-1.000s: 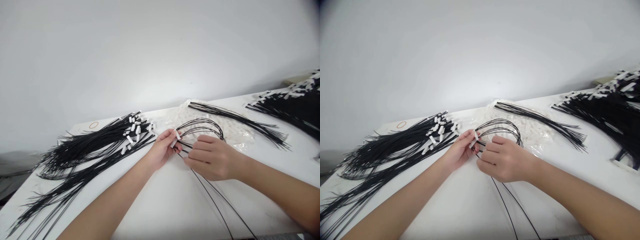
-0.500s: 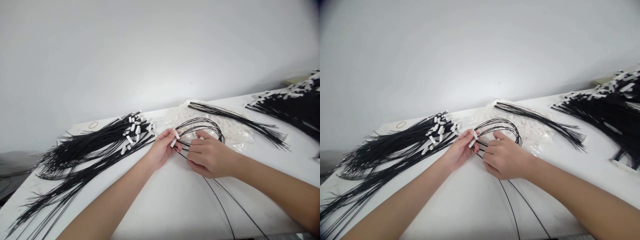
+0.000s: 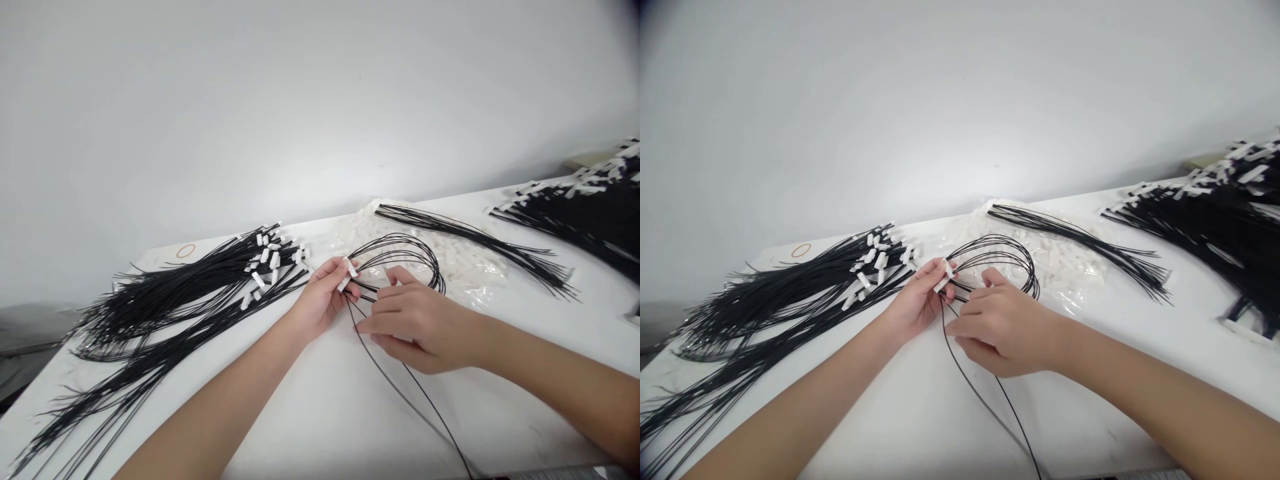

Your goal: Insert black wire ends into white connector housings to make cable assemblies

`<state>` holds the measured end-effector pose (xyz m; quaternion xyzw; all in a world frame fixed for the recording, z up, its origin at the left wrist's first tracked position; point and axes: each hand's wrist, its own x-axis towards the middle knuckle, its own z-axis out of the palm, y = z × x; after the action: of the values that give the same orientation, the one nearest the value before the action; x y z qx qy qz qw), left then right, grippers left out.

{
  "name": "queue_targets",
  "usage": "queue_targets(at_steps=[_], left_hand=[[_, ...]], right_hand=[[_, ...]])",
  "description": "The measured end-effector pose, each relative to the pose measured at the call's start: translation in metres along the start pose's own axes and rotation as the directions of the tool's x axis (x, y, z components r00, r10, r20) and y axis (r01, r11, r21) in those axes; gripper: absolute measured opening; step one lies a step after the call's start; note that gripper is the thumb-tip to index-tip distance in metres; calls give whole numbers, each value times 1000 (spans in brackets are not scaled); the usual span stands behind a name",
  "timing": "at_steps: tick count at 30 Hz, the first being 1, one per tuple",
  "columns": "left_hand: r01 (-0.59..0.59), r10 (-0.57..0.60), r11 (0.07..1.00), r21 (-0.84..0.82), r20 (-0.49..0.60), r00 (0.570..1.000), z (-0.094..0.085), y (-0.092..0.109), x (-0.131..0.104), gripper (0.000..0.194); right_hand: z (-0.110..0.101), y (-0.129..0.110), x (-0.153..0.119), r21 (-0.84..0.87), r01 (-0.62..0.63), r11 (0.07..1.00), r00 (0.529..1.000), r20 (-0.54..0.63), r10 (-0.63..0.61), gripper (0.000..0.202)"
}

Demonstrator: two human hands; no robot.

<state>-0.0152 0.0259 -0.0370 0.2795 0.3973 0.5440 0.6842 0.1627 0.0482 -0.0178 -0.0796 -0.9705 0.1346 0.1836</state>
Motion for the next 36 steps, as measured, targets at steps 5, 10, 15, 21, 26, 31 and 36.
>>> queue_targets(at_steps=[5,10,15,21,26,31,36], left_hand=[[-4,5,1000,14,-10,1000,1,1,0,16],[3,-4,1000,-13,-37,999,1,1,0,17],[9,-9,1000,-2,-27,1000,1,1,0,17],[25,-25,1000,4,-35,999,2,2,-1,17],[23,-22,999,39,-26,999,1,1,-2,17],[41,-41,999,33,7,999,1,1,-2,16],[47,-47,999,1,21,999,0,2,-2,15]], right_hand=[[4,7,-3,-149,119,982,989,109,-103,13],[0,15,-3,-125,132,983,990,-42,-138,13],[-10,14,-1,222,-4,975,935,-345,82,7],[-19,19,7,798,-31,602,450,-527,721,8],[-31,43,8,874,151,462,144,-482,864,22],[-40,52,2,939,105,328,254,-344,904,28],[-40,31,6,945,-58,321,444,-264,857,38]])
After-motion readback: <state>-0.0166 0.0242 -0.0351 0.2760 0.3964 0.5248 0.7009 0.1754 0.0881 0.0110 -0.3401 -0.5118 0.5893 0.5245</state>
